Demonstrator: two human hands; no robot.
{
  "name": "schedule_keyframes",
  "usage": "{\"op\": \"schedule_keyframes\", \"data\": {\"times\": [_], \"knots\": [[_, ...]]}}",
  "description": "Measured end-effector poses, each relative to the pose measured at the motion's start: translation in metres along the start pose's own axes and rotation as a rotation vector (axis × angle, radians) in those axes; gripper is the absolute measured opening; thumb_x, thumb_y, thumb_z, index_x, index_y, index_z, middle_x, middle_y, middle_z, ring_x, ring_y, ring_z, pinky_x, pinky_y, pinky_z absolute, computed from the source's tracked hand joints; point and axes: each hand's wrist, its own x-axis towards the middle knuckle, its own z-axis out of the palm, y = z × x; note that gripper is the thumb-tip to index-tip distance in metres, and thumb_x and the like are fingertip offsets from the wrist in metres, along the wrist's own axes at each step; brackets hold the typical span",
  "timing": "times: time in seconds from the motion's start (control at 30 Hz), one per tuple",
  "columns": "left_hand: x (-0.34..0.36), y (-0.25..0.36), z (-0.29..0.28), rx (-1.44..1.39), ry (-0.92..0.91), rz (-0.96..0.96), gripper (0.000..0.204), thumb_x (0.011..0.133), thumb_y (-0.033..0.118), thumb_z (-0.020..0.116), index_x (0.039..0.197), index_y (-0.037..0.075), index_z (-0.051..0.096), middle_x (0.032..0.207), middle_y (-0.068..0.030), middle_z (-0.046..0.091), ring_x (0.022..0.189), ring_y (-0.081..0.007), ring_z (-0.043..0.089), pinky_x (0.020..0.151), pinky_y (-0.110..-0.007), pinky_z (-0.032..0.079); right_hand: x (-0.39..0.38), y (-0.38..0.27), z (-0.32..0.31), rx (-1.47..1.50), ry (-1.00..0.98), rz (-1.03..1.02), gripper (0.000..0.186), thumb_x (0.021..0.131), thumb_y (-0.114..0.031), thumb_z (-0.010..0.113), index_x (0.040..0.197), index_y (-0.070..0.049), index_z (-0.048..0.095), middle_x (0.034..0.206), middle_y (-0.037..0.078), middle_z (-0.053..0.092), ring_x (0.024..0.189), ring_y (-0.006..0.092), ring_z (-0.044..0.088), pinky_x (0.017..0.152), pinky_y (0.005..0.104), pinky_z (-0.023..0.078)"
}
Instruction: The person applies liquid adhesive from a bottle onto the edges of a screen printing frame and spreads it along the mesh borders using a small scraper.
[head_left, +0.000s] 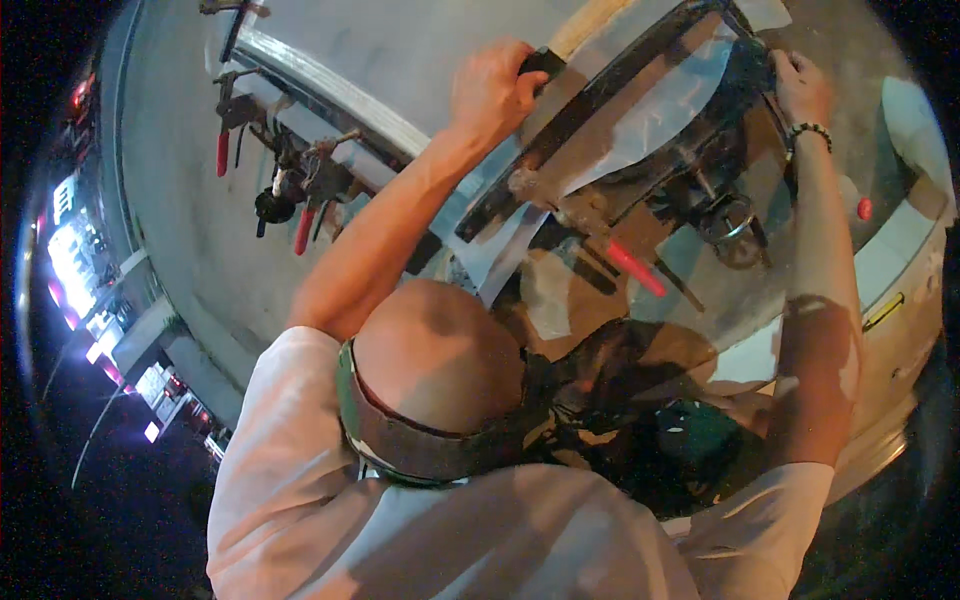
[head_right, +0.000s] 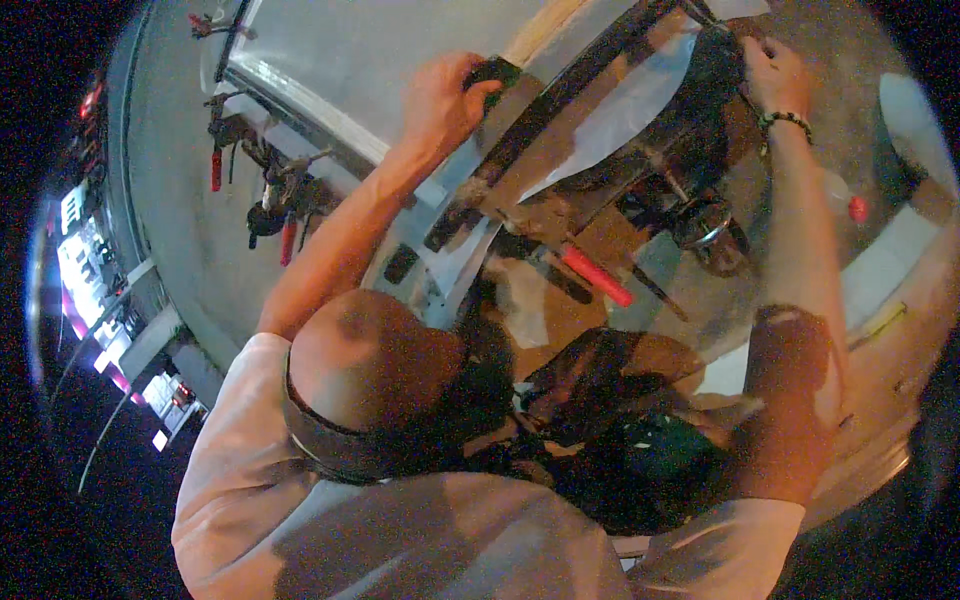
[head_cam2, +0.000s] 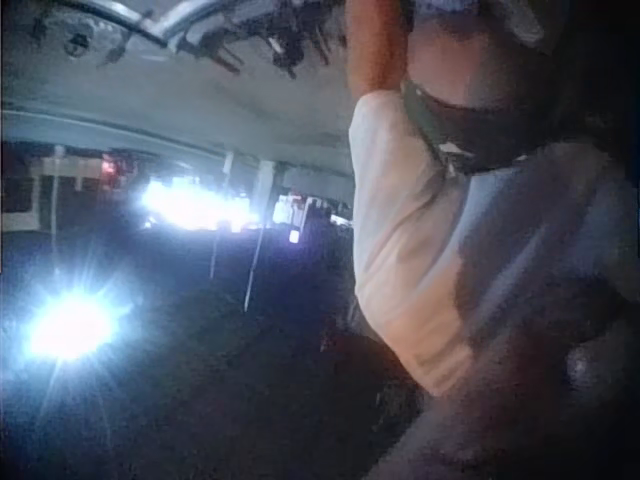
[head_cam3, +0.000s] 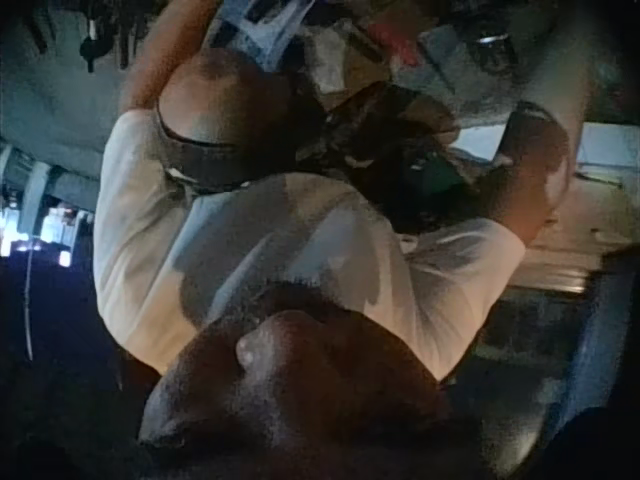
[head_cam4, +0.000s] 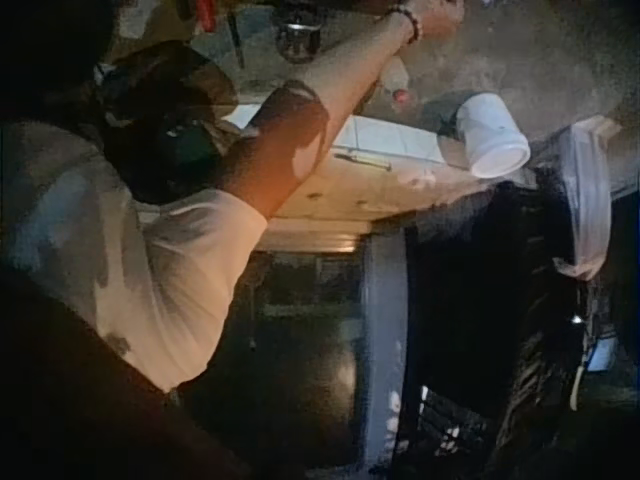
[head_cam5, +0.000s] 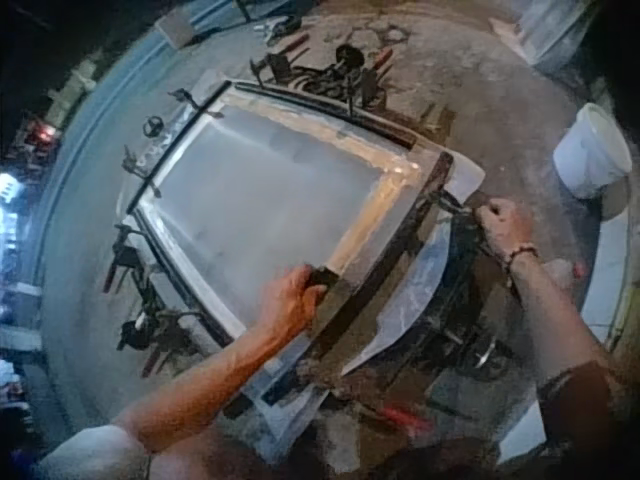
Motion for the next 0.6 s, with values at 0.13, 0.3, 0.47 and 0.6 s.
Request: {"op": "schedule_keyframes", "data": {"times": [0.13, 0.3, 0.47, 0.6], "knots": [[0.026, -0.03, 0.008, -0.071, 0.038, -0.07, 0.027, 0.087, 0.025, 0.073, 0.103, 0.004, 0.069, 0.091, -0.0192, 0.072, 0.083, -0.04, 0.069, 0.071, -0.045, 0.055, -0.004, -0.02, 0.005, 0.04, 0.035, -0.01, 0.057, 0.088, -0.05, 0.061, 0.117, -0.002, 0.069, 0.109, 0.02, 0.072, 0.102, 0.0325, 0.068, 0.089, 0.037, 0.05], [0.043, -0.004, 0.017, 0.01, -0.068, 0.018, 0.024, 0.087, 0.024, 0.072, 0.104, 0.006, 0.069, 0.093, -0.0202, 0.071, 0.086, -0.0388, 0.07, 0.071, -0.044, 0.055, 0.0, 0.002, 0.012, 0.113, 0.18, -0.11, 0.05, 0.088, -0.047, 0.061, 0.104, -0.002, 0.072, 0.088, 0.016, 0.073, 0.081, 0.0293, 0.069, 0.077, 0.0387, 0.051], [0.052, 0.014, 0.016, 0.083, -0.159, 0.027, 0.026, 0.087, 0.027, 0.071, 0.104, 0.007, 0.07, 0.093, -0.02, 0.072, 0.085, -0.0394, 0.069, 0.073, -0.045, 0.055, 0.002, 0.006, 0.009, 0.064, 0.058, -0.049, 0.062, 0.084, -0.057, 0.061, 0.117, -0.005, 0.071, 0.111, 0.022, 0.071, 0.104, 0.0391, 0.067, 0.09, 0.0435, 0.052], [0.056, -0.008, 0.024, 0.0, 0.101, 0.055, 0.026, 0.085, 0.025, 0.073, 0.103, 0.006, 0.07, 0.093, -0.0195, 0.072, 0.084, -0.039, 0.07, 0.073, -0.045, 0.056, -0.004, -0.008, 0.009, 0.183, 0.09, -0.033, 0.062, 0.084, -0.056, 0.061, 0.116, -0.004, 0.071, 0.107, 0.022, 0.072, 0.101, 0.0392, 0.068, 0.088, 0.0429, 0.053]]}}
